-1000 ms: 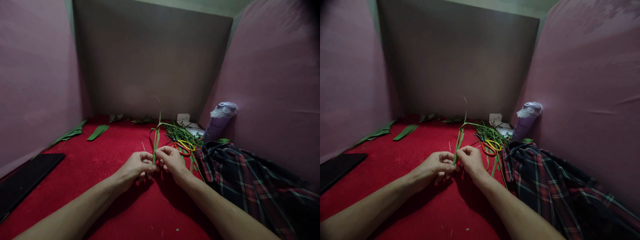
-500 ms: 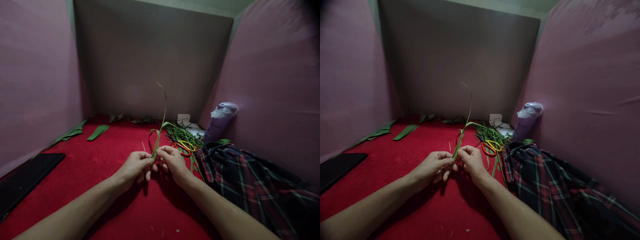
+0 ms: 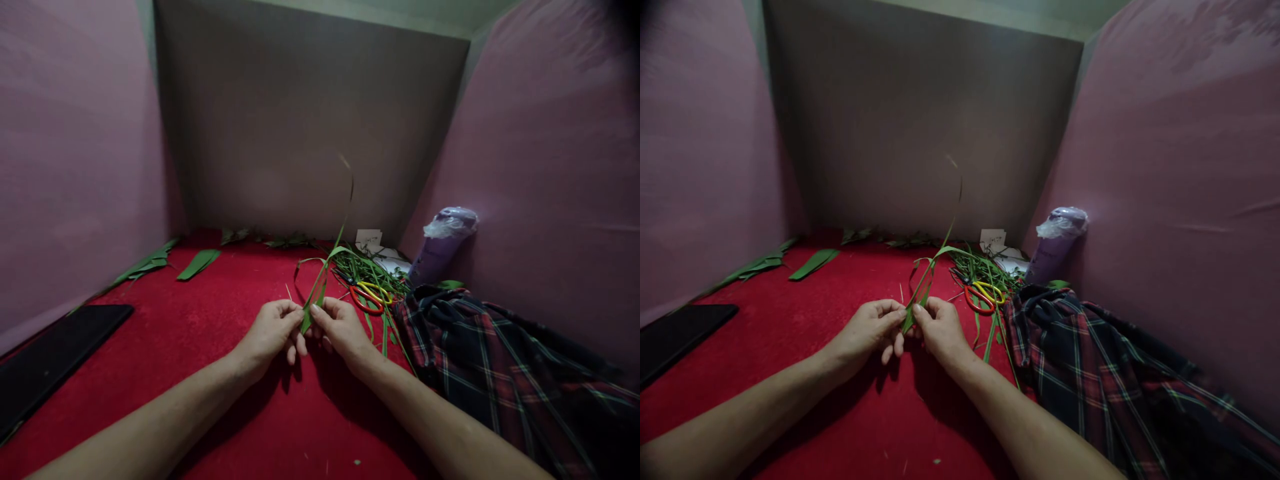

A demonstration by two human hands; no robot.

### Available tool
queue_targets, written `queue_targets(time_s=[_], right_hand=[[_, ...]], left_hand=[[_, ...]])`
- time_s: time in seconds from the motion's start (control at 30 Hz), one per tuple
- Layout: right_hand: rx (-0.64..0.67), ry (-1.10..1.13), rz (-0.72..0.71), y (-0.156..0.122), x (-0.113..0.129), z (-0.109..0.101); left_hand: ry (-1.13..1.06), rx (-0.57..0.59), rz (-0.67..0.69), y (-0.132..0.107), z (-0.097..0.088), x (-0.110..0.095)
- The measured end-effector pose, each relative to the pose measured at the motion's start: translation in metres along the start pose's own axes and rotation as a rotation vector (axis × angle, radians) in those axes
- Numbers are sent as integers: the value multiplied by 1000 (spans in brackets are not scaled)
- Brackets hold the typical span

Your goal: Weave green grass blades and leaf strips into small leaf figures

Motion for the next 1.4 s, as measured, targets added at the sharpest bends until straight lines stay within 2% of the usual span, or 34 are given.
queue_targets(time_s=[0.27,0.6,0.87,1.07,1.23,1.3,1.4], right_hand=[[4,7,9,-3,1,0],[-10,87,25,3,-10,-3],[-241,76,61,-7,-9,-32],[-443,47,-40,-11,-3,-66],[-558,-100,-75,-17,7,-90],[-637,-301,-115,-26,23,-93],[-670,-636,-169,-32,49,-82]], left_hand=[[19,5,9,-1,-1,-1],[62,3,-18,-2,-3,0],[15,15,-42,-1,1,0],[5,35,-79,-3,3,4],[-17,31,-135,-5,5,8],[12,35,-158,-6,6,9],[78,68,-185,-6,8,11]])
Point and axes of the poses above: each hand's wrist, its own y-axis towards the middle knuckle, its own z-axis out of the palm, x = y × z, the point moved 10 cm from there along y, towards the middle knuckle, and after that the axes turned 15 degrees about x, right-handed, at the moved point
